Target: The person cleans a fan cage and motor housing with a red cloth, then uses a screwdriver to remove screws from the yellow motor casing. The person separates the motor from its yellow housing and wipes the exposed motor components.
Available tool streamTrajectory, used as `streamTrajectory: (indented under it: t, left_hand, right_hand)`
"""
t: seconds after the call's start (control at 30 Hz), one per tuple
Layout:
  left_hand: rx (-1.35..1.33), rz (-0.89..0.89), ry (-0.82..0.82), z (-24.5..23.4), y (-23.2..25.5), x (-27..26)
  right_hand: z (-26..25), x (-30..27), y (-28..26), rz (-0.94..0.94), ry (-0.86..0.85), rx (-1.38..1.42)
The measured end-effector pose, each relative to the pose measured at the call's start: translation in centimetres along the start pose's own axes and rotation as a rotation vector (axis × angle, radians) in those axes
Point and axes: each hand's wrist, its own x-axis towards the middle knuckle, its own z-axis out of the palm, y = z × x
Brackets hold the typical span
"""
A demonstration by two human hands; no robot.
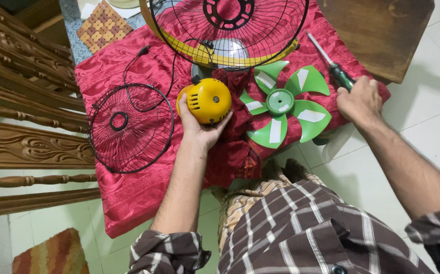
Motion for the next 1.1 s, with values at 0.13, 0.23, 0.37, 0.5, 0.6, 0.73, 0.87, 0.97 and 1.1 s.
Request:
streamTrajectory:
  t: [0.13,0.23,0.37,0.5,0.6,0.73,0.87,0.97,1.1]
  left_hand:
    - [0.02,-0.007,0.031,-0.2,0.6,-0.7]
    - [-0.024,-0.038,0.025,-0.6,0.5,-1.3]
    - [-0.027,-0.048,-0.003,-0.6,0.7,-1.9]
    - [-0.033,-0.047,-0.016,-0.2,1.3,-2.2]
    - [-0.031,-0.037,-0.002,0.1,1.7,-2.1]
    - [-0.075,-0.195,0.029,-0.2,2.8,-1.8]
    - [-0.079,-0.301,-0.014,-0.9,4.2,-1.3]
    - [-0.125,-0.358,-0.007,-1.3,5.0,-0.9]
    - [-0.149,-0.425,-0.024,-1.3,5.9,-0.7]
  right_hand:
    - [0.2,-2.6,1.3,0.233,0.086,0.603]
    - [-0.6,-5.7,2.6,0.079,0.052,1.224]
    - [-3.2,-10.2,2.0,-0.261,-0.021,0.997]
    - [-7.2,-13.6,-3.3,-0.507,0.066,0.459]
    - [-10.1,-15.5,-8.2,-0.603,0.006,0.413]
    - [-12.9,-18.0,-13.4,-0.588,-0.058,0.37]
    - [-15.3,-19.7,-16.7,-0.719,0.105,0.258]
    - [-17.3,-21.0,-18.1,-0.77,0.182,0.282]
    - [-18.1,-22.7,-20.7,-0.81,0.237,0.282]
